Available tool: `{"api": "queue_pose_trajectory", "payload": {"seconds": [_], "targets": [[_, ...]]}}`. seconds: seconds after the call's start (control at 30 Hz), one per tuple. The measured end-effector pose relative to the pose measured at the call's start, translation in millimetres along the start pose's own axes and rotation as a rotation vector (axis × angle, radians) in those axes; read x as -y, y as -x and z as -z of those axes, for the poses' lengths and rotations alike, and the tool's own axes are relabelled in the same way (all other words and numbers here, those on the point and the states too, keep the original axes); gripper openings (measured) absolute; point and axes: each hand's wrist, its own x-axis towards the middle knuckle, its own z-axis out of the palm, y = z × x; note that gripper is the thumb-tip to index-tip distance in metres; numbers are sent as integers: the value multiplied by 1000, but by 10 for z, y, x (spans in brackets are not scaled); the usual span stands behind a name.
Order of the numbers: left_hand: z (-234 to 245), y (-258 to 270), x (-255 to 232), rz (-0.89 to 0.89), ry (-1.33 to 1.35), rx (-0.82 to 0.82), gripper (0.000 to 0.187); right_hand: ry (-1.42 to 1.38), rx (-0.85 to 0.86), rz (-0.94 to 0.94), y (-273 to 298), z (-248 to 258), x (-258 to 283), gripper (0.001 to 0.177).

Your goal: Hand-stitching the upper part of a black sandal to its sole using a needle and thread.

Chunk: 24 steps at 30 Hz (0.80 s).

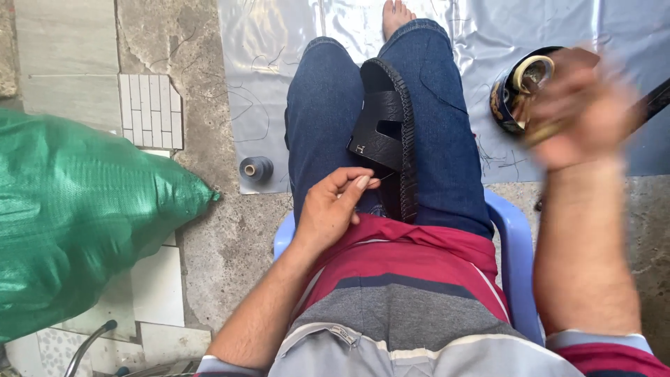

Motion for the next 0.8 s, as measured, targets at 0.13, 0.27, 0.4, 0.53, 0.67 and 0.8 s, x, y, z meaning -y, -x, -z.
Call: {"api": "queue_pose_trajectory", "payload": {"seconds": [0.13,0.27,0.4,0.53,0.67,0.8], "targets": [[77,12,33,-121,-330,66,27,-115,-201,442,-167,1300,-472,29],[30,-34,38,-291,-613,124,36,-271,2,115,363,-188,-440,42],[25,-3,-84,-381,-607,149,29,1166,115,817,685,-948,-613,33],[99,17,-11,-506,-448,229,21,1111,55,664,629,-958,-672,8],[291,309,-213,-634,55,616,23,1006,122,548,579,-933,-618,8],[259,255,-52,-493,338,631,37,928,206,566,594,-1029,-446,6]]}}
